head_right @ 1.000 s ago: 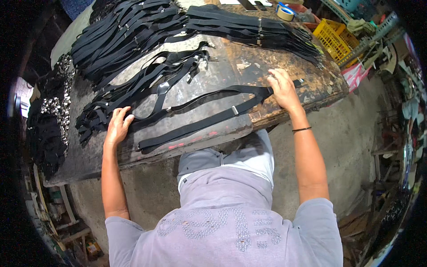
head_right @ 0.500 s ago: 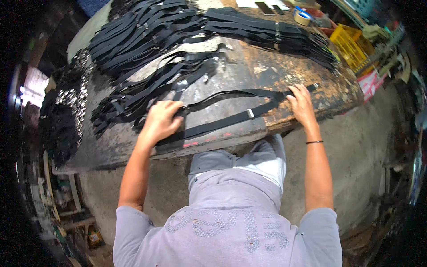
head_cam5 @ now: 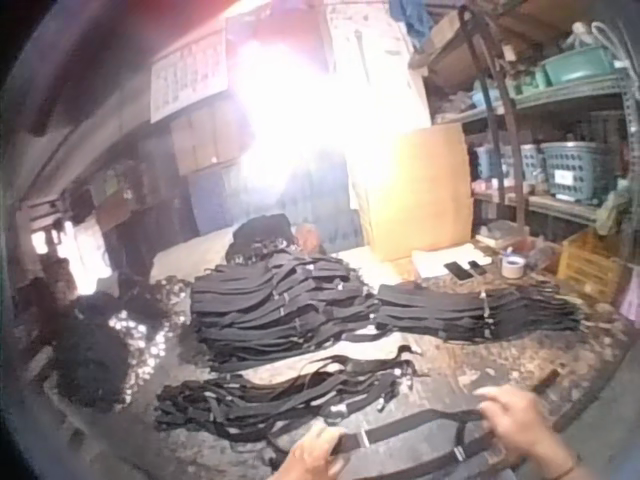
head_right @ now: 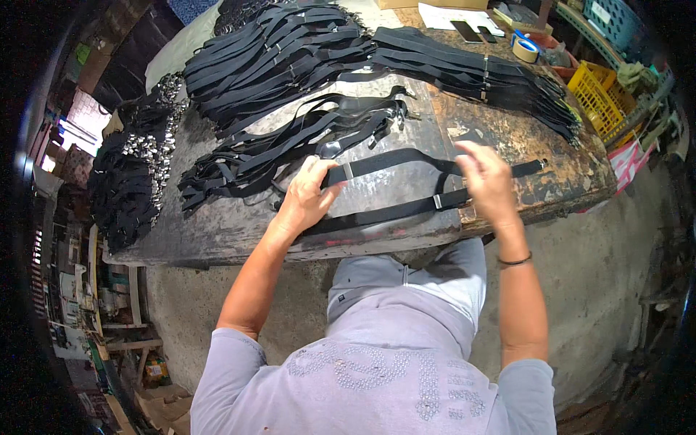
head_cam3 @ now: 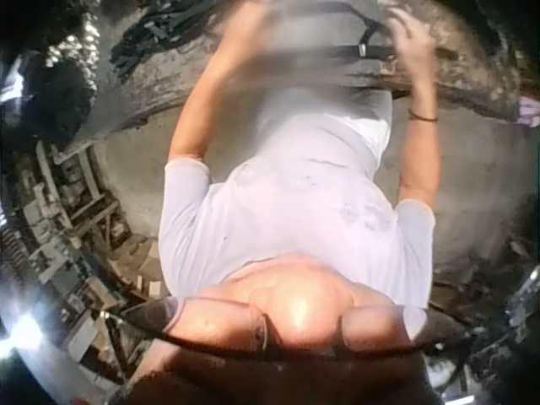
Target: Assembling and adjusting metal buckles on black elastic garment straps.
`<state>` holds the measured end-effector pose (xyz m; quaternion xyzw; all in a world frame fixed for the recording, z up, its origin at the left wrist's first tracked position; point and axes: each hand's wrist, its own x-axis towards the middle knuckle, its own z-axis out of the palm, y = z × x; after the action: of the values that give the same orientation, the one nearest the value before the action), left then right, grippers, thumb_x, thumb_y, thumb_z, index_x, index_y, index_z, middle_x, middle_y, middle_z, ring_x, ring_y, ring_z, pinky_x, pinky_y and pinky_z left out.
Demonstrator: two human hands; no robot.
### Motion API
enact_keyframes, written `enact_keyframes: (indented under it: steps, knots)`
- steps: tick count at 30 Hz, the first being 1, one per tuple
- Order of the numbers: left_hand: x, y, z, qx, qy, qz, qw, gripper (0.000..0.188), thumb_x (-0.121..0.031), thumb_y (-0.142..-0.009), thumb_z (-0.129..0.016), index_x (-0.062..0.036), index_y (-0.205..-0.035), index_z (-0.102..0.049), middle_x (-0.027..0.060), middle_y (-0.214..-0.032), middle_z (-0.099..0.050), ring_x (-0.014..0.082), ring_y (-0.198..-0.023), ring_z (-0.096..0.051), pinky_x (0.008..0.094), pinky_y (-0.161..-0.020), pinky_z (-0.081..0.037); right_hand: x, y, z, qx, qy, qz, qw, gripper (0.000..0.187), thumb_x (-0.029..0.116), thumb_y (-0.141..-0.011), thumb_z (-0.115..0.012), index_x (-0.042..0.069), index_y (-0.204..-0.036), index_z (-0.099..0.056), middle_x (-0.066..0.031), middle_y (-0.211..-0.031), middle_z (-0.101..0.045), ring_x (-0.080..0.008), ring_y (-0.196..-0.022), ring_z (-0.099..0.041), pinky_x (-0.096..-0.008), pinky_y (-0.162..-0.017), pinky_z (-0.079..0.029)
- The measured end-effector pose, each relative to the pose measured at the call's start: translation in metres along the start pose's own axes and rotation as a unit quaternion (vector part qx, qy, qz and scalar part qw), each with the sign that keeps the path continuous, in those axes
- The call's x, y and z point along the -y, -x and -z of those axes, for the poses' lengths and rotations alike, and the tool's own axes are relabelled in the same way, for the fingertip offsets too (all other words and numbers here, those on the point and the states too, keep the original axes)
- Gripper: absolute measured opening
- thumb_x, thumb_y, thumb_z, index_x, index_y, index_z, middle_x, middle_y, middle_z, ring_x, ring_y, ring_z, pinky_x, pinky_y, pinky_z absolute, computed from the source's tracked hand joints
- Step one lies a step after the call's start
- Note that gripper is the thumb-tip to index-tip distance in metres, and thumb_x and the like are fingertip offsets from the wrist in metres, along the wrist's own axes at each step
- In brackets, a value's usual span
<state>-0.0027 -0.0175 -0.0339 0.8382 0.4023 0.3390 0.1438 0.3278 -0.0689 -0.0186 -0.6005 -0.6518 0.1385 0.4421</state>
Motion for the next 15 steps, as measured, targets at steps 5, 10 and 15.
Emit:
enact_keyframes:
  steps: [5, 10, 15]
  knots:
    - [-0.02, 0.001, -0.001, -0.001, 0.009, -0.029, 1.0, 0.054, -0.029, -0.064, -0.089, -0.0041, -0.104, -0.062, 0.0132, -0.094, -0.058, 0.0345, -0.086, -0.06, 0.0401, -0.075, -0.05, 0.054, 0.004, -0.059, 0.096, -0.049, 0.142, 0.984, 0.026, 0.011, -0.092, -0.064, 0.0, -0.115, -0.067, -0.0205, -0.108, -0.07, -0.0309, -0.096, -0.07, -0.0355, -0.083, -0.054]
    - [-0.03, 0.002, 0.005, 0.011, 0.005, -0.046, 0.999, 0.05, -0.027, -0.067, -0.089, -0.0046, -0.103, -0.063, 0.013, -0.088, -0.057, 0.032, -0.079, -0.06, 0.039, -0.068, -0.051, 0.071, 0.003, -0.085, 0.138, -0.066, 0.168, 0.974, 0.029, 0.011, -0.091, -0.063, -0.001, -0.117, -0.064, -0.0225, -0.099, -0.069, -0.0358, -0.085, -0.069, -0.0385, -0.074, -0.055]
    - [-0.026, 0.004, 0.003, 0.006, 0.026, -0.093, 0.995, 0.044, -0.019, -0.069, -0.087, -0.0035, -0.104, -0.066, 0.0117, -0.086, -0.06, 0.0282, -0.074, -0.062, 0.0355, -0.066, -0.053, 0.08, 0.0, -0.089, 0.194, -0.109, 0.134, 0.966, 0.02, 0.008, -0.087, -0.057, -0.002, -0.103, -0.063, -0.0222, -0.084, -0.067, -0.0403, -0.079, -0.066, -0.0457, -0.07, -0.053]
